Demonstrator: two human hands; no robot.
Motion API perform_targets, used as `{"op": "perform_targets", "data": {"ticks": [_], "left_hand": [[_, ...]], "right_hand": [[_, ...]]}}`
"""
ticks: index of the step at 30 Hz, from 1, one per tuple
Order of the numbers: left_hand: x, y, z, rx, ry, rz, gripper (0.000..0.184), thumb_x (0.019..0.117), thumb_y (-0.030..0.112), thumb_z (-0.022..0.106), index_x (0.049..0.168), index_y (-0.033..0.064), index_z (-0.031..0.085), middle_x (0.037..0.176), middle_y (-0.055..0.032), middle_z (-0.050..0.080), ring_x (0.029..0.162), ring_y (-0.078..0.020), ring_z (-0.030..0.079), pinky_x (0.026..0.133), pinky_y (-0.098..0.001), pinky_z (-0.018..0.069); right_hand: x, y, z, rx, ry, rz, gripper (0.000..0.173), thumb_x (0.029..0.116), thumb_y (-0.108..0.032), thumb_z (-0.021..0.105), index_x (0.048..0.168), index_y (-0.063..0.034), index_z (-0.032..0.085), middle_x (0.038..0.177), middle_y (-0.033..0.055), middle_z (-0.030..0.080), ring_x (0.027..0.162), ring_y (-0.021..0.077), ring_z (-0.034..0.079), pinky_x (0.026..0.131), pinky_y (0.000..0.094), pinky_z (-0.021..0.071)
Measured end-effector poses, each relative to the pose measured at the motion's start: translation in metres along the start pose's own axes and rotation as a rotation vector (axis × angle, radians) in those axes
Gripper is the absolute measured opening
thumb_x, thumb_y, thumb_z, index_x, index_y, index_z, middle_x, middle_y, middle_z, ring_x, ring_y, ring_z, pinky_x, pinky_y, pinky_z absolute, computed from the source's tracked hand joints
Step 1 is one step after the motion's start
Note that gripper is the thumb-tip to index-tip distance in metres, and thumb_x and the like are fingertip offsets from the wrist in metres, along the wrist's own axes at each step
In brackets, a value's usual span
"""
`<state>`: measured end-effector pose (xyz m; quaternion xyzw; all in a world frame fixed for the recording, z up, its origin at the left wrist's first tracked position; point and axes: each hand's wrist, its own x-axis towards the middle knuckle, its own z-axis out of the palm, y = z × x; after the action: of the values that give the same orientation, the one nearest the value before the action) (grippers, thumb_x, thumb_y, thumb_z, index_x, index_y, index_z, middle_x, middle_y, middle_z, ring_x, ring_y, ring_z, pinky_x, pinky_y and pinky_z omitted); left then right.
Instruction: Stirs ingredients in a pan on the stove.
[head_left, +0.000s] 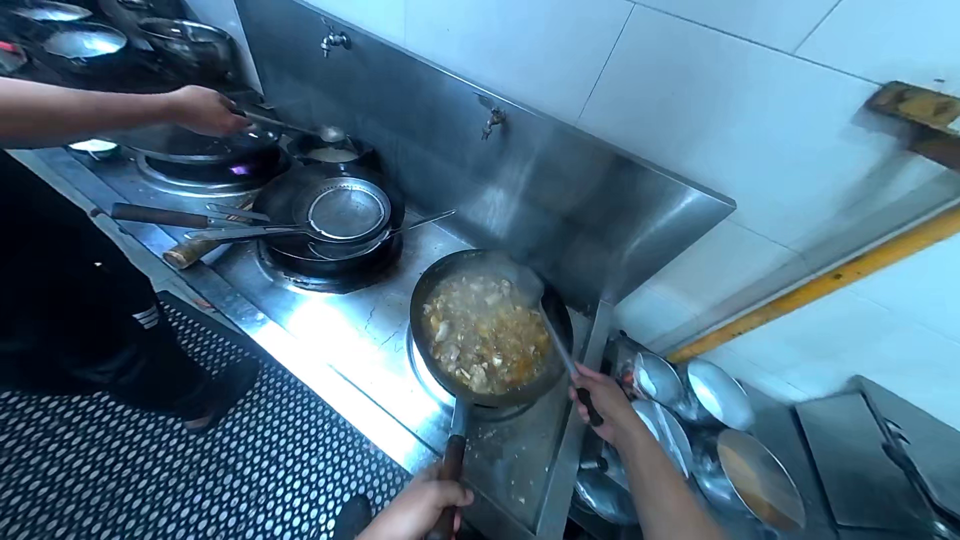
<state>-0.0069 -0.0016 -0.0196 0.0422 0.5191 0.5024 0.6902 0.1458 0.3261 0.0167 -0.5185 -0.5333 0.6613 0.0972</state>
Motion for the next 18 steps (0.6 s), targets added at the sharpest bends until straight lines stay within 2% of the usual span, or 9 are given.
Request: {"op": "perform_targets", "data": {"ticks": [4, 8, 11, 14, 16, 18], "left_hand": [[0.001, -0.002, -0.001, -0.009, -0.005, -0.012, 0.049, 0.0929, 0.015, 0.067, 0.137, 0.0085, 0.046, 0.074, -0.0053, 0.059, 0.059, -0.0149, 0.061, 0.053, -0.0294, 0.054], [0.002, -0.003, -0.002, -0.008, -0.003, -0.004, 0.05, 0.092, 0.015, 0.068, 0.136, 0.0084, 0.046, 0.075, -0.0059, 0.06, 0.058, -0.0154, 0.061, 0.053, -0.0297, 0.0539], [0.002, -0.003, -0.001, -0.018, -0.005, -0.004, 0.052, 0.0922, 0.015, 0.068, 0.138, 0.0078, 0.045, 0.076, -0.0067, 0.061, 0.06, -0.0162, 0.062, 0.055, -0.0307, 0.0553], [0.001, -0.001, -0.001, -0.024, -0.006, -0.009, 0.053, 0.0914, 0.015, 0.069, 0.138, 0.0079, 0.045, 0.076, -0.0067, 0.061, 0.06, -0.0163, 0.062, 0.056, -0.0312, 0.0563], [0.001, 0.0, 0.0, -0.032, -0.002, -0.011, 0.053, 0.0909, 0.014, 0.07, 0.138, 0.0077, 0.045, 0.075, -0.0068, 0.061, 0.059, -0.0165, 0.062, 0.056, -0.0314, 0.0564], [0.0, 0.0, 0.0, -0.036, 0.004, -0.018, 0.054, 0.0913, 0.015, 0.07, 0.138, 0.0077, 0.045, 0.075, -0.0072, 0.061, 0.06, -0.0169, 0.062, 0.056, -0.0316, 0.0565]], "right_hand": [[0.006, 0.008, 0.022, 0.133, -0.117, 0.178, 0.046, 0.1097, -0.025, 0.045, 0.155, -0.018, 0.038, 0.07, 0.0028, 0.051, 0.044, 0.0094, 0.044, 0.038, 0.0235, 0.0406], [-0.001, 0.021, 0.009, 0.095, -0.251, 0.224, 0.045, 0.1097, -0.027, 0.043, 0.154, -0.02, 0.039, 0.07, 0.0019, 0.05, 0.044, 0.0082, 0.045, 0.038, 0.022, 0.0407], [-0.021, 0.016, -0.015, -0.145, -0.307, 0.152, 0.049, 0.108, -0.024, 0.047, 0.156, -0.0197, 0.041, 0.074, 0.003, 0.053, 0.047, 0.01, 0.047, 0.042, 0.0245, 0.0428], [-0.053, -0.007, -0.033, -0.543, -0.353, 0.041, 0.054, 0.106, -0.026, 0.051, 0.159, -0.0223, 0.04, 0.075, 0.0036, 0.057, 0.049, 0.0131, 0.049, 0.045, 0.0293, 0.0455], [-0.078, -0.027, -0.04, -0.801, -0.33, -0.017, 0.055, 0.1063, -0.029, 0.051, 0.16, -0.0254, 0.04, 0.076, 0.0051, 0.059, 0.049, 0.0157, 0.051, 0.047, 0.033, 0.0474], [-0.102, -0.045, -0.048, -1.041, -0.285, -0.078, 0.055, 0.1061, -0.032, 0.052, 0.159, -0.0272, 0.041, 0.083, 0.0079, 0.064, 0.056, 0.0188, 0.056, 0.054, 0.0385, 0.0513]]}}
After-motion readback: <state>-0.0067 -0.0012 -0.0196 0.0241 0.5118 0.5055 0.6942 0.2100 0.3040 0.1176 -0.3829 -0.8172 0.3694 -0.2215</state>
